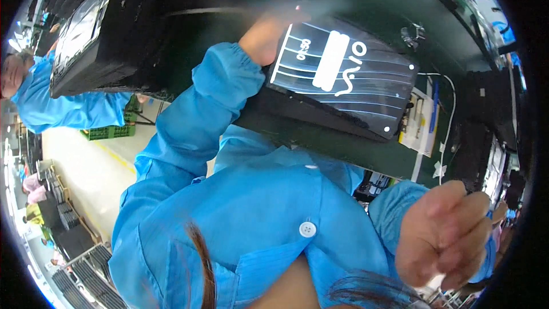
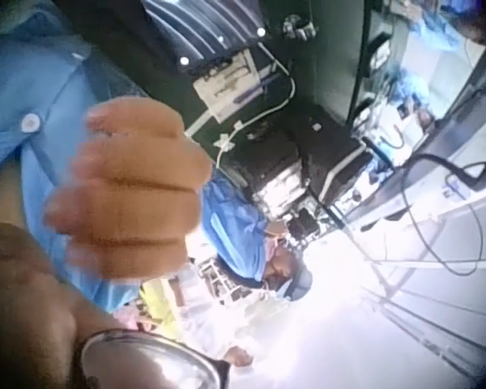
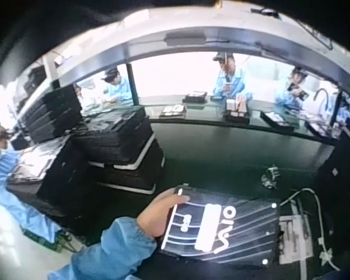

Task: Testing electronic tablets at a factory workbench, checking screen displays and connecting cables.

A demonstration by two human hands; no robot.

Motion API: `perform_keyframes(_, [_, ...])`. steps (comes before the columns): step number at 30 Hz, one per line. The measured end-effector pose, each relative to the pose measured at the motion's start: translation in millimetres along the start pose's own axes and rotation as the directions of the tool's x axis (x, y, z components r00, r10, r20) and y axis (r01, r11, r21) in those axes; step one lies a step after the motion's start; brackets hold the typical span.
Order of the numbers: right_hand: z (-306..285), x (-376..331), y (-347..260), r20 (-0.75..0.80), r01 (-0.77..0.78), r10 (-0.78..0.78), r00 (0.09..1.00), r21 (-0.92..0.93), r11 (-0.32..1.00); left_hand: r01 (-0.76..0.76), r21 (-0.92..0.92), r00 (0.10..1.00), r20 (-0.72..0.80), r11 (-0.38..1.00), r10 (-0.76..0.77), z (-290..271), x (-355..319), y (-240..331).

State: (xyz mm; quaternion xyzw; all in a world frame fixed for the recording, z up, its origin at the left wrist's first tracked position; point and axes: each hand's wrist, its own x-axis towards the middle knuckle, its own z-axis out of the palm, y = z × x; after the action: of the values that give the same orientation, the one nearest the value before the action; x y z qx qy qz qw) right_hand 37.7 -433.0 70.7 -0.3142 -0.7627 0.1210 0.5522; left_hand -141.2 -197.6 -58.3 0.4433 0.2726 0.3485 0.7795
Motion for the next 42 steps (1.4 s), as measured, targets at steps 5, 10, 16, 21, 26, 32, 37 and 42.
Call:
perform_keyframes(5, [-3, 7, -7, 0.139, -0.348, 0.383, 0.913, 0.755, 0.556, -0.035, 0.041, 0.999, -0.017, 0.999, 0.036, -6, 1, -4])
perform_keyframes(10, [8, 2, 6, 0.254, -0.346, 0.297, 0.920, 0.883, 0.316, -0.095, 0.312, 0.987, -0.092, 0.945, 0.129, -9, 3, -14])
perform_keyframes(16, [-22, -27, -1, 0.219, -0.336, 0.308, 0.926, 0.848, 0.409, -0.085, -0.009, 0.980, -0.180, 0.996, 0.082, 1, -11, -1])
perform_keyframes(21, [-62, -55, -4, 0.174, -0.329, 0.332, 0.927, 0.804, 0.496, -0.056, 0.093, 0.959, -0.271, 0.994, 0.080, -3, -3, -4])
perform_keyframes(26, [-85, -69, 8, 0.126, -0.322, 0.352, 0.927, 0.749, 0.580, -0.062, -0.073, 0.980, -0.194, 0.995, 0.047, -4, -1, -7])
perform_keyframes(32, [-90, -79, 2, 0.086, -0.309, 0.347, 0.934, 0.683, 0.662, -0.100, 0.024, 0.987, -0.122, 0.995, 0.102, -21, 12, -19])
perform_keyframes(37, [-90, -79, 3, 0.043, -0.309, 0.356, 0.933, 0.601, 0.737, 0.076, -0.016, 0.992, -0.097, 0.997, -0.078, -4, 3, 1])
perform_keyframes(42, [53, 10, 74, 0.021, -0.230, 0.229, 0.973, 0.032, 0.973, 0.085, -0.354, 0.994, 0.089, 0.932, -0.057, -51, 29, -27])
